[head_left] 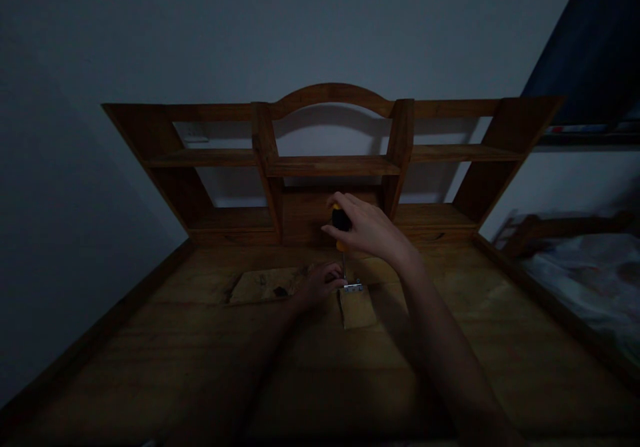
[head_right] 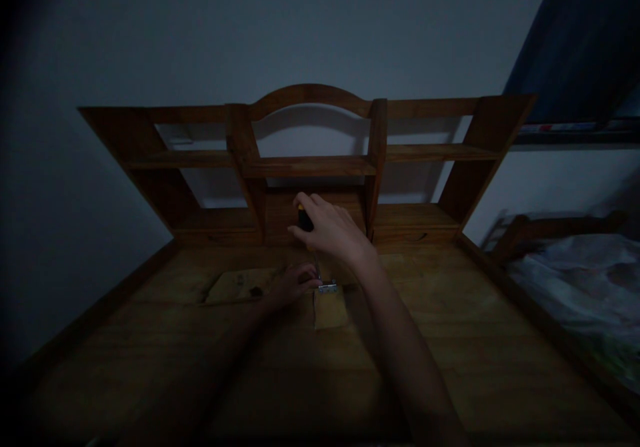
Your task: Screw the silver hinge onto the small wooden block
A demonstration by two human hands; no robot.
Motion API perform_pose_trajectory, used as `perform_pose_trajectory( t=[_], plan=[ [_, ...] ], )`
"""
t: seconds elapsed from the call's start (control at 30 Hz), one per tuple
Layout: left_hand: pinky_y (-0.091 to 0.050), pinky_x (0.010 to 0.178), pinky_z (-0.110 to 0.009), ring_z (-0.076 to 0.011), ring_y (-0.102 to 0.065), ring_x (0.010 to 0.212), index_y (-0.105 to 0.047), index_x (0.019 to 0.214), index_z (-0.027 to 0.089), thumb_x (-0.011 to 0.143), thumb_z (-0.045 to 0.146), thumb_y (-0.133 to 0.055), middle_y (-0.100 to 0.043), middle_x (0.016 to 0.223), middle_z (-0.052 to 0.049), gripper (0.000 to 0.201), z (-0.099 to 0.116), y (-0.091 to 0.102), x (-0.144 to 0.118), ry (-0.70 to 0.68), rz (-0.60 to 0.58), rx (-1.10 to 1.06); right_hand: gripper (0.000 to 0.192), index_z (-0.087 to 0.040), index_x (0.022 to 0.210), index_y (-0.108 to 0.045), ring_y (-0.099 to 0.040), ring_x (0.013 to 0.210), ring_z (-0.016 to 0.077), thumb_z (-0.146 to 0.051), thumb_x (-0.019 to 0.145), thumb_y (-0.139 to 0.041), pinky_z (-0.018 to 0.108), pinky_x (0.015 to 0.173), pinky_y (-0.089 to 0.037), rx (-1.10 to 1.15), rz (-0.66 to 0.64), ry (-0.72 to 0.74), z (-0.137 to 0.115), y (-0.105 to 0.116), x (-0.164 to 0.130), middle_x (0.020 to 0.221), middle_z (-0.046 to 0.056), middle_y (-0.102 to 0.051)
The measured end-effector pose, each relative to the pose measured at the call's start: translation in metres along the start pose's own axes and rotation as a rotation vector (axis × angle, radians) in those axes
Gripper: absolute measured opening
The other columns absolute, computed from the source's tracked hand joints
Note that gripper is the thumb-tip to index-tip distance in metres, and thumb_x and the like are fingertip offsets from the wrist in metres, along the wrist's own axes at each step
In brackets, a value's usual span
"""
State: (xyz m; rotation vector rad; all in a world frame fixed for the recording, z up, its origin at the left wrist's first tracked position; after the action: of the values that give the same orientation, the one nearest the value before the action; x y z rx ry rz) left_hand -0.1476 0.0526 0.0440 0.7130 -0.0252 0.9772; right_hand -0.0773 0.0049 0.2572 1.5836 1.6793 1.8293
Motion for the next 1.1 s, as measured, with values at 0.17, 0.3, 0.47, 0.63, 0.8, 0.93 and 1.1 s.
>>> perform_pose_trajectory(
  t=[0.17,0.3,0.47,0.63,0.8,0.93,1.1],
  plan=[
    [-0.047,0.074,-0.026,-0.0153,-0.065,0.078,-0.064,0.086,0.018,0.086,0.029,-0.069,-0.070,0.082,-0.001,0.013,0.002,-0.001,0.000,0.009,-0.014,0.003,0.032,-0.024,0.121,-0.049,-0.061,0.104,0.0236,-0.026,0.089,-0.056,0.035,0.088,-0.044,-0.011,0.000,-0.001,0.001,-0.001,0.000,0.117,0.006,-0.062],
    [-0.048,0.076,-0.027,-0.0160,-0.065,0.079,-0.064,0.087,0.018,0.086,0.031,-0.069,-0.071,0.083,-0.001,0.014,0.005,0.002,0.000,0.008,-0.002,0.048,0.034,-0.024,0.120,-0.048,-0.062,0.102,0.0237,-0.025,0.087,-0.057,0.035,0.088,-0.045,-0.017,-0.014,-0.010,-0.001,0.000,-0.001,0.117,0.005,-0.061],
    [-0.048,0.083,-0.029,-0.0177,-0.064,0.089,-0.068,0.084,0.018,0.089,0.031,-0.067,-0.070,0.092,-0.004,0.014,0.013,0.001,0.000,-0.067,-0.015,0.080,0.026,-0.024,0.116,-0.050,-0.062,0.102,0.0247,-0.035,0.093,-0.056,0.035,0.085,-0.045,-0.071,0.006,-0.040,0.005,0.000,-0.001,0.113,0.007,-0.063],
    [-0.047,0.084,-0.028,-0.0174,-0.064,0.090,-0.070,0.087,0.018,0.091,0.029,-0.063,-0.069,0.094,-0.005,0.014,0.014,-0.001,0.000,-0.088,-0.046,0.069,0.027,-0.023,0.115,-0.049,-0.061,0.098,0.0246,-0.026,0.088,-0.054,0.036,0.084,-0.044,-0.095,0.003,-0.057,0.006,0.001,-0.001,0.113,0.007,-0.060],
    [-0.047,0.086,-0.028,-0.0170,-0.063,0.092,-0.070,0.089,0.018,0.093,0.030,-0.060,-0.069,0.096,-0.005,0.016,0.013,-0.003,-0.001,-0.108,-0.073,0.059,0.029,-0.023,0.117,-0.049,-0.061,0.095,0.0241,-0.029,0.089,-0.053,0.036,0.082,-0.044,-0.112,0.009,-0.042,0.002,0.002,-0.002,0.116,0.007,-0.059],
    [-0.046,0.085,-0.029,-0.0172,-0.062,0.090,-0.069,0.089,0.018,0.093,0.029,-0.061,-0.068,0.094,-0.005,0.015,0.014,-0.001,-0.001,-0.097,-0.064,0.069,0.026,-0.022,0.114,-0.050,-0.061,0.098,0.0256,-0.034,0.092,-0.055,0.036,0.080,-0.043,-0.158,0.031,-0.044,0.007,0.002,0.000,0.111,0.008,-0.061],
    [-0.045,0.079,-0.027,-0.0158,-0.060,0.084,-0.065,0.084,0.017,0.091,0.028,-0.062,-0.066,0.087,-0.003,0.013,0.011,-0.001,-0.001,-0.073,-0.049,0.087,0.022,-0.023,0.112,-0.051,-0.061,0.097,0.0235,-0.027,0.090,-0.054,0.034,0.080,-0.044,-0.119,0.034,-0.037,0.007,0.001,0.001,0.113,0.007,-0.060]
  ],
)
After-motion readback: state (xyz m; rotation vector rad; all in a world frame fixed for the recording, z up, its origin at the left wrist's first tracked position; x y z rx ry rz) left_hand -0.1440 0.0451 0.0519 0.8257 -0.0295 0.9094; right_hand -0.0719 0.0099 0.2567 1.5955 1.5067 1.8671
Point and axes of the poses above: each hand's wrist, its own x-axis towards the middle knuckle, its own y-axis out of the back of the hand, z = x × y, the point moved 10 cm from there along x, towards the middle knuckle
